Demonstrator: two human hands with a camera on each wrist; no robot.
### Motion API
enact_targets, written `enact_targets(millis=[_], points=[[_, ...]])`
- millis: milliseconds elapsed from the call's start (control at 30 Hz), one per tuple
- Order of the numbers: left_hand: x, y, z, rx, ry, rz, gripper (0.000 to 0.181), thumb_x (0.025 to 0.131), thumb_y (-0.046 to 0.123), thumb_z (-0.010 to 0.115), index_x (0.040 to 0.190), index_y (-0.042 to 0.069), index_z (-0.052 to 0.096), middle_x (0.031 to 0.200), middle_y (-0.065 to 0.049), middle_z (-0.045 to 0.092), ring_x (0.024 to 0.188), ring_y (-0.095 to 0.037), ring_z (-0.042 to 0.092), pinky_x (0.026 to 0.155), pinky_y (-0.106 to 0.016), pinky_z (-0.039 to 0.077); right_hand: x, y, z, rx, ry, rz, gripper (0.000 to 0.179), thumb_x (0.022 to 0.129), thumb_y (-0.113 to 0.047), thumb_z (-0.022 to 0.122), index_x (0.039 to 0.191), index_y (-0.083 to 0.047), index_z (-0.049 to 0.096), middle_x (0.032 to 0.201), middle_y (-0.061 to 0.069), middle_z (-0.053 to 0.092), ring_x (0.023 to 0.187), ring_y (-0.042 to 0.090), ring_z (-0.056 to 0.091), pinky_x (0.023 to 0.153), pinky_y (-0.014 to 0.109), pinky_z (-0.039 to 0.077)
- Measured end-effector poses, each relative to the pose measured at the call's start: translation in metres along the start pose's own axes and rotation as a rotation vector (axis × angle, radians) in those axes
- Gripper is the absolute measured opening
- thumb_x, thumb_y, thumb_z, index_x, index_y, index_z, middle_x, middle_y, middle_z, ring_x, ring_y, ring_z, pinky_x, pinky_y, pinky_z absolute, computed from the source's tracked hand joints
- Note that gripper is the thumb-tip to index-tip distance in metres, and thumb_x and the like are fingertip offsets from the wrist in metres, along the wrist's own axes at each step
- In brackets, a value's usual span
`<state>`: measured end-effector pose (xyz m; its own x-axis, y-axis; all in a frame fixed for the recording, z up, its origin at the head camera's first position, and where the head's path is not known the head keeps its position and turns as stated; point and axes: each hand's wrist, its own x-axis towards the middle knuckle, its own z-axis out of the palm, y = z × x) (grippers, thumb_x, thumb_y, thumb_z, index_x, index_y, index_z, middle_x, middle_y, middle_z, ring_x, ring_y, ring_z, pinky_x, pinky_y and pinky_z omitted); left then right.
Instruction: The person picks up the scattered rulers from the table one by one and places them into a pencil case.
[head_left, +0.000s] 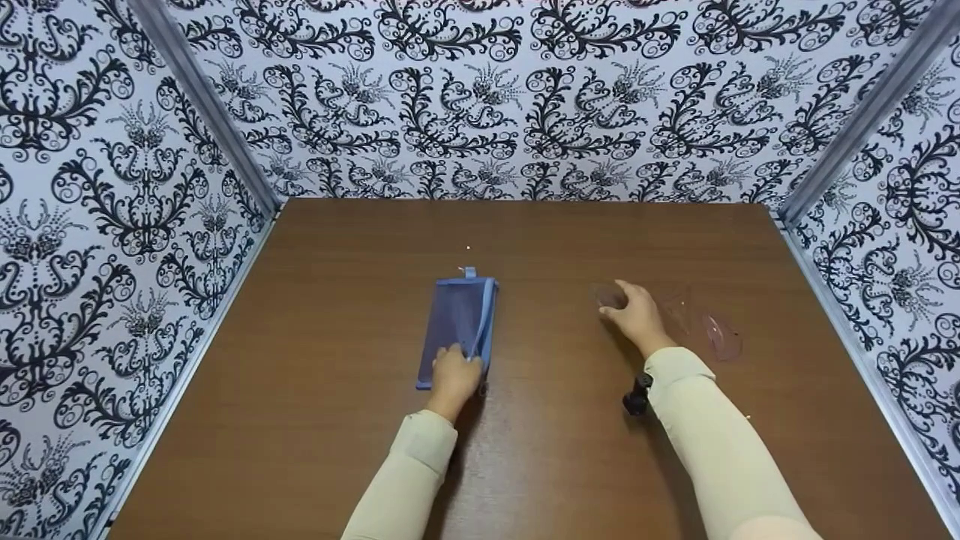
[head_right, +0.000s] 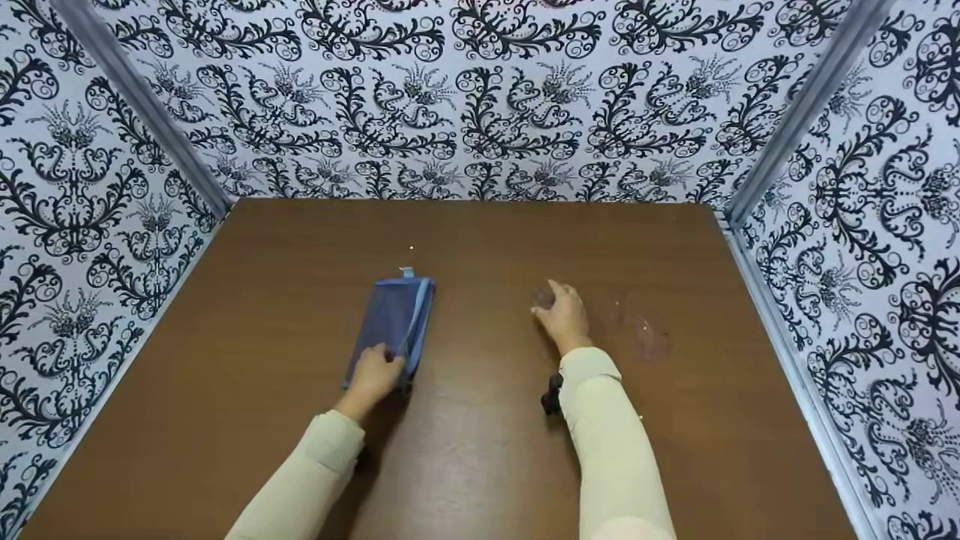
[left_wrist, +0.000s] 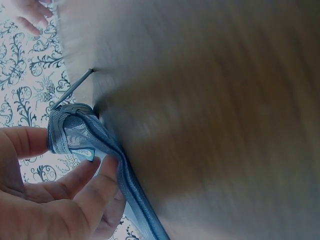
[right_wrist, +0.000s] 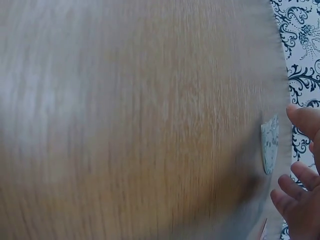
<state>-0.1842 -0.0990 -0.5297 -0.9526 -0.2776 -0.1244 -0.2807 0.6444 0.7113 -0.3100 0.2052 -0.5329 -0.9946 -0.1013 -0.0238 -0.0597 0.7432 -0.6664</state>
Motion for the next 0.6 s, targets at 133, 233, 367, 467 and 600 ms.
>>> enact_targets(millis=[133,233,367,467,600], points=[[0.0001,0.0002,0.0005,0.014,-0.002,-0.004,0.047,0.086,0.02,0.06,0.122,-0.01,0.056,0.118,-0.028,0.054,0.111,-0.045,0.051,0.097,-0.052,0.041,0.0018,0.0018,0.0021,0.004,0.017,-0.006,0.066,0.088,-0.015,0.069,0.144,0.004,0.038,0.146,0.029,0.036,0.136,0.044,0.031,0.11,0.053,0.026],[0.0007,-0.0005,0.0009,0.022,0.002,-0.006,0.046,0.087,0.02,0.06,0.122,-0.01,0.057,0.118,-0.028,0.054,0.112,-0.046,0.051,0.097,-0.052,0.04,0.003,0.0032,0.0035,0.015,0.032,-0.021,0.065,0.087,-0.013,0.07,0.142,0.006,0.04,0.144,0.03,0.039,0.136,0.044,0.033,0.11,0.053,0.027],[0.0007,-0.0009,0.0015,0.015,0.0,-0.012,0.046,0.087,0.02,0.061,0.122,-0.01,0.057,0.119,-0.028,0.054,0.113,-0.046,0.05,0.098,-0.052,0.04,0.0035,0.0049,0.0049,0.043,0.032,-0.02,0.064,0.088,-0.011,0.069,0.142,0.007,0.04,0.144,0.03,0.039,0.136,0.044,0.032,0.11,0.053,0.027],[0.0008,-0.0006,0.0015,0.006,-0.008,-0.021,0.046,0.088,0.02,0.06,0.123,-0.01,0.056,0.12,-0.028,0.054,0.115,-0.046,0.05,0.099,-0.051,0.04,0.0035,0.0056,0.0056,0.06,0.032,-0.012,0.064,0.089,-0.011,0.068,0.143,0.007,0.039,0.145,0.03,0.038,0.136,0.044,0.032,0.11,0.053,0.027],[0.0013,0.0,0.0006,0.002,-0.018,-0.034,0.048,0.089,0.021,0.059,0.126,-0.009,0.055,0.123,-0.028,0.053,0.117,-0.045,0.049,0.1,-0.052,0.039,0.004,0.0056,0.0065,0.074,0.035,-0.004,0.064,0.089,-0.01,0.068,0.143,0.007,0.038,0.145,0.03,0.037,0.136,0.045,0.032,0.11,0.054,0.028]])
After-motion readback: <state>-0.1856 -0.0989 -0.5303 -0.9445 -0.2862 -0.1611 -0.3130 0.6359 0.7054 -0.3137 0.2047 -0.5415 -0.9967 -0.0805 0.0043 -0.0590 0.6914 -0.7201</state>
